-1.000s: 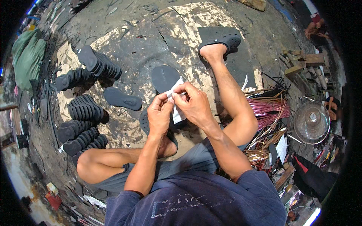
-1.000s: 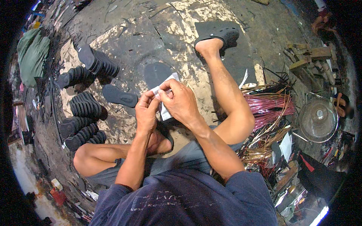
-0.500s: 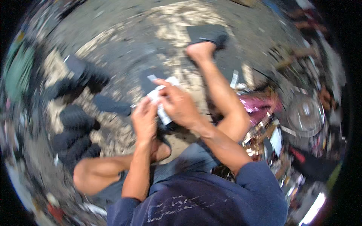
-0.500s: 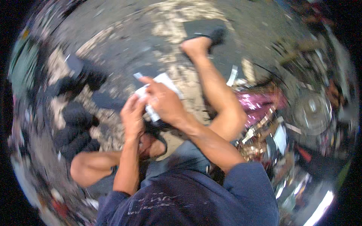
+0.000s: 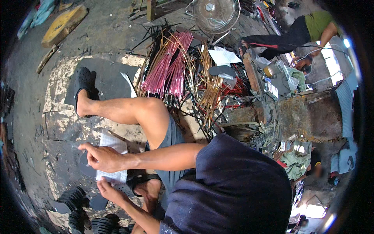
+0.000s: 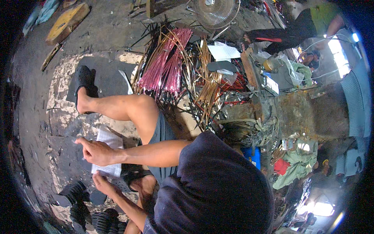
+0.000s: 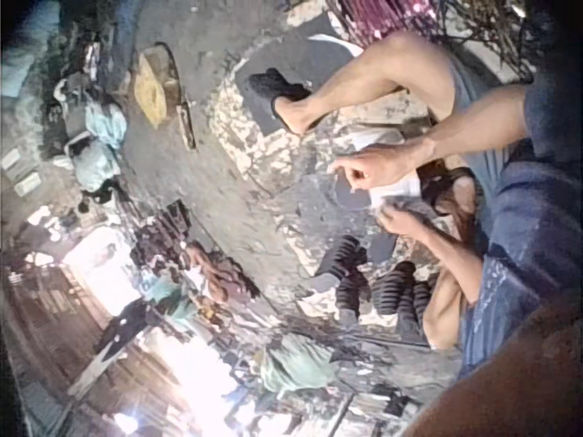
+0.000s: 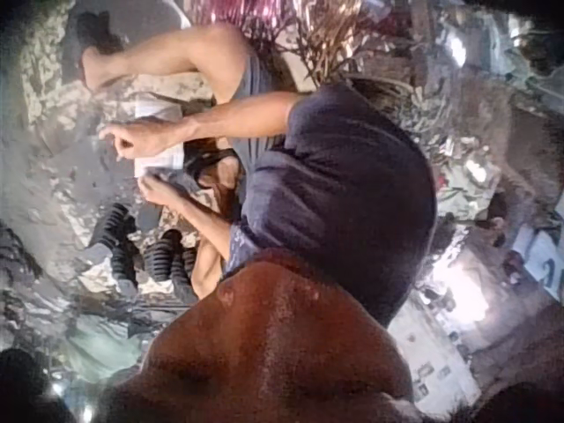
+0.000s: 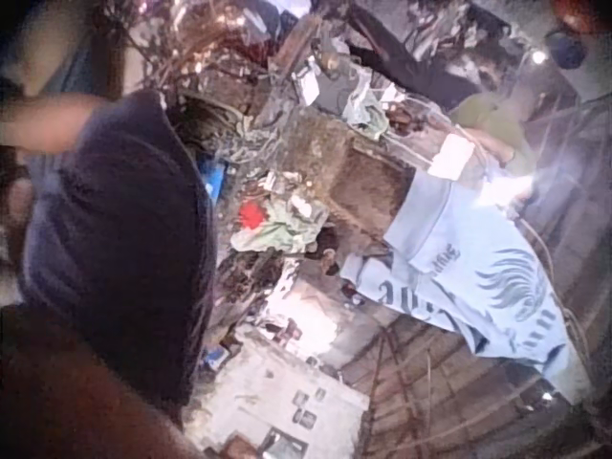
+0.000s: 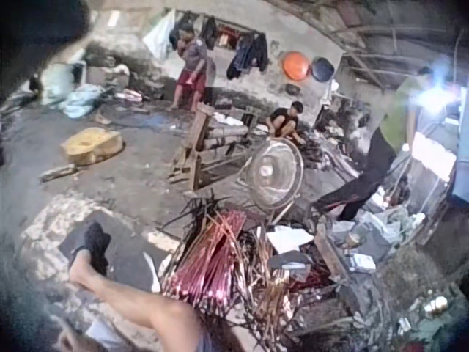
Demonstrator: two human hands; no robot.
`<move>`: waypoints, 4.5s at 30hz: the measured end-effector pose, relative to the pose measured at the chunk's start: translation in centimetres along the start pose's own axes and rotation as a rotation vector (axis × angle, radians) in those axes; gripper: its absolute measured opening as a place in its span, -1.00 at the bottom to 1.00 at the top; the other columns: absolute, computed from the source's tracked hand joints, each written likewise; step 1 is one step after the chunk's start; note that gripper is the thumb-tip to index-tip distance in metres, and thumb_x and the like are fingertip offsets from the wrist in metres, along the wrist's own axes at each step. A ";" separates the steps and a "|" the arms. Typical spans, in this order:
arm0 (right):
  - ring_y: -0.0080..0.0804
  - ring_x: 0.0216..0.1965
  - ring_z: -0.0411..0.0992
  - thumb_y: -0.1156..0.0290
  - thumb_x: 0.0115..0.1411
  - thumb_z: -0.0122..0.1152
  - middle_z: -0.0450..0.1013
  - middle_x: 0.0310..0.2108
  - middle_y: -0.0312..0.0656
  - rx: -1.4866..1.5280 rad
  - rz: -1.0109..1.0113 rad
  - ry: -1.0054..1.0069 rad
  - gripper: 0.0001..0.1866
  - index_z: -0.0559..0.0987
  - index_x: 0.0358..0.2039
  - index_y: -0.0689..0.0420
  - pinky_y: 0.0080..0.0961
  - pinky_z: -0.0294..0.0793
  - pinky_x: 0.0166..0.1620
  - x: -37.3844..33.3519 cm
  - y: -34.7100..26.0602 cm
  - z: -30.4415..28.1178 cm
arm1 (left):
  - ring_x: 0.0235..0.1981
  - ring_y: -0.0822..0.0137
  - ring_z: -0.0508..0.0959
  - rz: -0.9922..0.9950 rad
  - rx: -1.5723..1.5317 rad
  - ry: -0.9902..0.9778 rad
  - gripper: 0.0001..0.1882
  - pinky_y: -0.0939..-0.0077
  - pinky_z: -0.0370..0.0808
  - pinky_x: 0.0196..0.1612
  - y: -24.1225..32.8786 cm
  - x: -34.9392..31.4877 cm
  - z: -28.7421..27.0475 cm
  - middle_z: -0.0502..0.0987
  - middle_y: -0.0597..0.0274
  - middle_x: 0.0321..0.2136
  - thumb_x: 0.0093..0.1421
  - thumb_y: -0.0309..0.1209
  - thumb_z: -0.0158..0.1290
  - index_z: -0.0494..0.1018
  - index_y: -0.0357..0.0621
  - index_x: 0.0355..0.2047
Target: The person sits on the floor and repeatedly picks up black slipper soles, peels small white labels from a sheet, and sticks them onto the soles. The person handles the soles one at a time, stacks them, and continues applying labels across multiple units.
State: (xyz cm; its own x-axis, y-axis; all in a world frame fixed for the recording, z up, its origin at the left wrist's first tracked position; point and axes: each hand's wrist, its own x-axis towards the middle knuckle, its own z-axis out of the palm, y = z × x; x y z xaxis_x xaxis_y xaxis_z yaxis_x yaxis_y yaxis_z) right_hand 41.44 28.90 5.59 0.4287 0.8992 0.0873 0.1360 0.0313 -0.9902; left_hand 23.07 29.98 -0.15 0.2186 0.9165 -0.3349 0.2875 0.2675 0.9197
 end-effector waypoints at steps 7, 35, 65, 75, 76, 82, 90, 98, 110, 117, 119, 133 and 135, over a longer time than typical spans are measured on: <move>-0.43 -0.16 0.45 0.42 0.19 0.31 0.50 -0.10 -0.05 0.244 -0.040 -0.004 -0.79 0.54 -0.18 0.18 -0.46 0.47 -0.12 3.6 2.0 1.7 | 0.42 -0.30 -0.02 0.516 0.678 0.048 -0.77 -0.18 -0.22 0.44 0.8 -0.2 4.7 0.13 -0.30 0.36 0.27 -0.32 0.13 0.57 -0.20 -0.17; -0.57 -0.30 0.45 0.49 0.17 0.36 0.48 -0.32 -0.22 -0.298 0.224 -0.649 -0.31 0.18 0.22 0.24 -0.54 0.47 -0.23 12.9 7.8 7.7 | 0.37 -0.61 -0.16 0.378 0.559 0.129 -0.80 -0.34 -0.01 0.36 3.5 -2.6 4.0 0.08 -0.37 0.34 0.09 -0.36 0.21 0.58 -0.17 -0.31; -0.37 -0.38 0.46 0.28 0.19 0.32 0.56 -0.33 -0.03 -0.468 -0.095 -0.350 -0.73 0.57 -0.36 0.26 -0.30 0.48 -0.25 12.9 11.0 7.8 | 0.39 -0.56 -0.12 0.362 0.524 0.075 -0.85 -0.28 -0.02 0.38 3.5 -4.0 3.7 0.10 -0.33 0.35 0.06 -0.40 0.20 0.54 -0.18 -0.36; -0.17 0.11 0.47 0.35 0.30 0.15 0.55 -0.01 0.14 -0.276 0.281 -0.588 -0.57 0.51 0.14 0.25 -0.28 0.39 0.17 14.6 7.7 1.8 | 0.24 -0.10 0.36 0.380 0.075 0.052 -0.88 0.05 0.30 0.25 4.5 -0.8 1.7 0.49 -0.10 0.09 0.12 -0.45 0.18 0.58 -0.19 -0.33; -0.18 0.07 0.49 0.37 0.29 0.16 0.56 -0.02 0.12 -0.349 0.265 -0.529 -0.58 0.52 0.13 0.24 -0.29 0.41 0.15 16.9 9.1 0.1 | 0.15 -0.03 0.50 0.320 -0.052 0.034 -0.89 0.12 0.41 0.19 4.6 -1.1 1.3 0.58 -0.05 0.00 0.12 -0.47 0.18 0.59 -0.19 -0.33; -0.09 -0.01 0.54 0.43 0.24 0.21 0.57 -0.05 0.11 -0.784 0.029 -0.615 -0.62 0.58 0.08 0.18 -0.25 0.47 0.08 17.0 13.7 -2.4 | -0.31 0.49 0.59 -0.278 -0.784 0.196 -0.83 0.58 0.56 -0.20 2.8 0.1 0.0 0.61 0.27 -0.31 0.31 -0.51 0.07 0.48 -0.25 -0.11; -0.47 -0.26 0.53 0.34 0.26 0.27 0.59 -0.25 -0.11 -0.387 0.123 -0.687 -0.73 0.61 -0.11 0.25 -0.48 0.52 -0.14 5.6 0.7 2.5 | -0.18 0.39 0.59 -0.247 -1.103 0.223 -0.82 0.40 0.62 -0.06 1.2 0.8 1.0 0.53 0.22 -0.15 0.31 -0.49 0.01 0.38 -0.20 -0.09; -0.19 -0.32 0.60 0.35 0.21 0.26 0.60 -0.30 -0.06 -0.443 0.105 -0.556 -0.77 0.60 -0.17 0.20 -0.33 0.56 -0.22 2.9 -0.9 3.0 | -0.09 0.44 0.59 -0.055 -0.670 0.241 -0.62 0.59 0.53 -0.04 3.0 -0.1 1.4 0.62 0.12 -0.07 0.29 -0.61 0.12 0.38 -0.31 0.10; -0.49 -0.40 0.55 0.41 0.24 0.28 0.60 -0.34 -0.20 -0.355 0.023 -0.487 -0.84 0.59 -0.24 0.22 -0.52 0.53 -0.33 2.4 -0.4 3.7 | -0.15 0.41 0.62 -0.097 -0.803 0.303 -0.65 0.58 0.56 -0.09 2.2 0.4 1.4 0.62 0.03 -0.10 0.29 -0.62 0.08 0.36 -0.39 0.07; -0.53 -0.26 0.56 0.48 0.28 0.20 0.58 -0.26 -0.25 -0.384 -0.094 -0.555 -0.74 0.49 -0.03 0.17 -0.53 0.55 -0.24 3.1 0.2 3.5 | -0.14 0.40 0.62 -0.105 -0.867 0.270 -0.65 0.55 0.56 -0.08 2.6 0.4 1.5 0.62 0.05 -0.10 0.28 -0.64 0.07 0.36 -0.39 0.07; -0.52 -0.26 0.56 0.48 0.27 0.20 0.58 -0.26 -0.25 -0.496 -0.169 -0.584 -0.68 0.44 0.03 0.16 -0.52 0.55 -0.24 2.9 -0.1 3.5 | -0.13 0.39 0.62 -0.097 -0.869 0.261 -0.64 0.54 0.57 -0.08 2.7 0.4 1.6 0.62 0.06 -0.10 0.28 -0.64 0.07 0.36 -0.39 0.08; -0.50 -0.40 0.46 0.47 0.19 0.37 0.55 -0.43 -0.24 -0.281 0.337 -0.669 -0.46 0.31 0.09 0.24 -0.54 0.45 -0.22 12.3 9.8 7.6 | 0.40 -0.39 0.00 0.358 0.565 0.106 -0.77 -0.21 0.10 0.31 2.0 -0.3 4.5 0.16 -0.30 0.34 0.23 -0.26 0.18 0.60 -0.20 -0.33; -0.44 -0.29 0.48 0.45 0.16 0.39 0.52 -0.28 -0.13 -0.501 0.021 -0.645 -0.46 0.33 0.09 0.23 -0.53 0.47 -0.16 12.1 10.6 7.9 | 0.41 -0.45 -0.08 0.340 0.661 0.092 -0.77 -0.25 0.08 0.33 1.4 -0.6 4.7 0.09 -0.32 0.37 0.24 -0.26 0.17 0.60 -0.19 -0.34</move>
State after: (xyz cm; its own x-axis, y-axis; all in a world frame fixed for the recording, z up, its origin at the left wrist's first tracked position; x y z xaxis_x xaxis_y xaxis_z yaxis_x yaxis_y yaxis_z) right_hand 41.06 43.57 -4.67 -0.1420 0.9765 -0.1619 0.5823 -0.0499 -0.8114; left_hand 27.75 28.44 0.41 0.3251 0.9456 -0.0088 0.7247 -0.2432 0.6448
